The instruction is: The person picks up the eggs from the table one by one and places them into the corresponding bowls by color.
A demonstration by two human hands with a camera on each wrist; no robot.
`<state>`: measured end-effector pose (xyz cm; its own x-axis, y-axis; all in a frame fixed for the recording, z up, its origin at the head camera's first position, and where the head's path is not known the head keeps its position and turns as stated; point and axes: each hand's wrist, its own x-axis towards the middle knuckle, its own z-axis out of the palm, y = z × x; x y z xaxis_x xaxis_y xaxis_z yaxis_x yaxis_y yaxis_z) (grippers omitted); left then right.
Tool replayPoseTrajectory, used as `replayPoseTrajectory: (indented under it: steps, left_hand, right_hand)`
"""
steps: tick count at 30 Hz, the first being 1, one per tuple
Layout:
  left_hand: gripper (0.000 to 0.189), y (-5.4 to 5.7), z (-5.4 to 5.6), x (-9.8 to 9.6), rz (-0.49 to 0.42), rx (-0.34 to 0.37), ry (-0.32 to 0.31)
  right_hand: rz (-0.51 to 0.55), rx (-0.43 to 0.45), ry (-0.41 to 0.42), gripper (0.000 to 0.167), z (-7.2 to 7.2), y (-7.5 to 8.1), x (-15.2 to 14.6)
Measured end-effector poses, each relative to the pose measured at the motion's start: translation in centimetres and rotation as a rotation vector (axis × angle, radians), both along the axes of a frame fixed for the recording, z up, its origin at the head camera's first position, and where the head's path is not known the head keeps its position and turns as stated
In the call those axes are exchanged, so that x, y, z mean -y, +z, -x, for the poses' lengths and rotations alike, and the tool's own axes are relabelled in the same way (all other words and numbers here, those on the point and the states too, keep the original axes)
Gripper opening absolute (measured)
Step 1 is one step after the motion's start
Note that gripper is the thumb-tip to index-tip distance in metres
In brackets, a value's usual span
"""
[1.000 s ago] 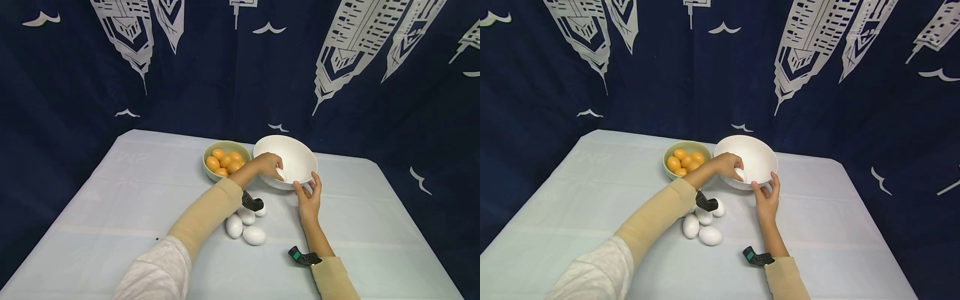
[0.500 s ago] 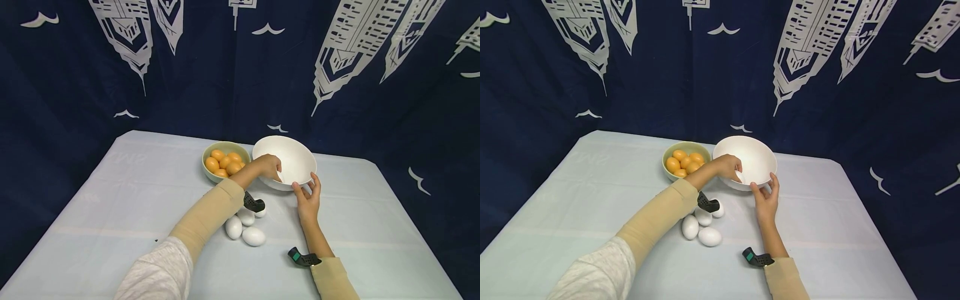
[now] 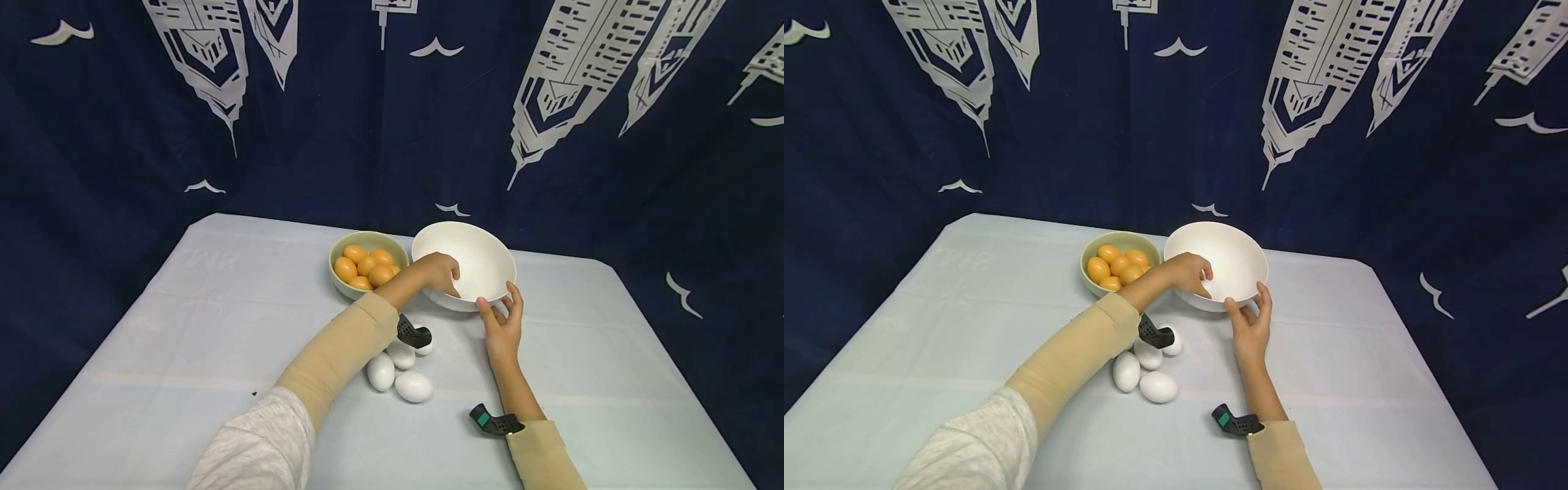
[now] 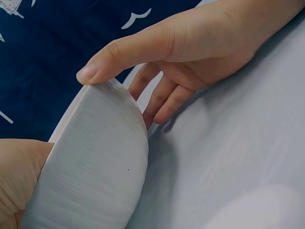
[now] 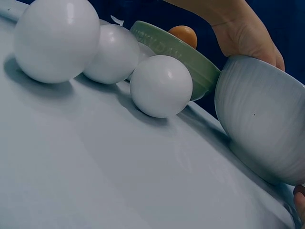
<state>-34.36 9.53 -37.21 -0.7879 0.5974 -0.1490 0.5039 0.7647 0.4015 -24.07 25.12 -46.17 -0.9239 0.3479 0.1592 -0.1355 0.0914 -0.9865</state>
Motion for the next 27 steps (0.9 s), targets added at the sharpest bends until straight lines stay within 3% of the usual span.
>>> replayPoseTrajectory:
  steps: [6,11,14,17,22,27]
  left_hand:
    - [0.042,-0.3,0.0,0.1,-0.046,-0.037,-0.017]
    - [0.038,-0.8,0.1,0.2,-0.121,-0.099,-0.042]
    - [0.032,-1.1,0.0,0.4,-0.188,-0.142,-0.062]
    - [0.026,-1.3,-0.3,0.8,-0.302,-0.160,-0.081]
    - [0.020,-1.3,-1.1,1.7,-0.532,-0.101,-0.089]
    - [0.021,-1.2,-2.0,3.1,-0.633,-0.016,-0.107]
  right_hand:
    - [-0.009,-0.009,-0.004,0.070,-0.2,0.1,0.1]
    - [-0.016,0.006,0.010,0.070,-0.9,1.4,0.5]
    - [-0.009,0.003,0.018,0.070,-1.5,2.2,0.9]
    - [-0.008,0.011,0.013,0.069,-1.3,2.0,0.8]
    - [-0.022,0.019,-0.003,0.070,-0.4,0.5,0.2]
    - [-0.043,-0.002,-0.005,0.070,-0.2,0.1,0.1]
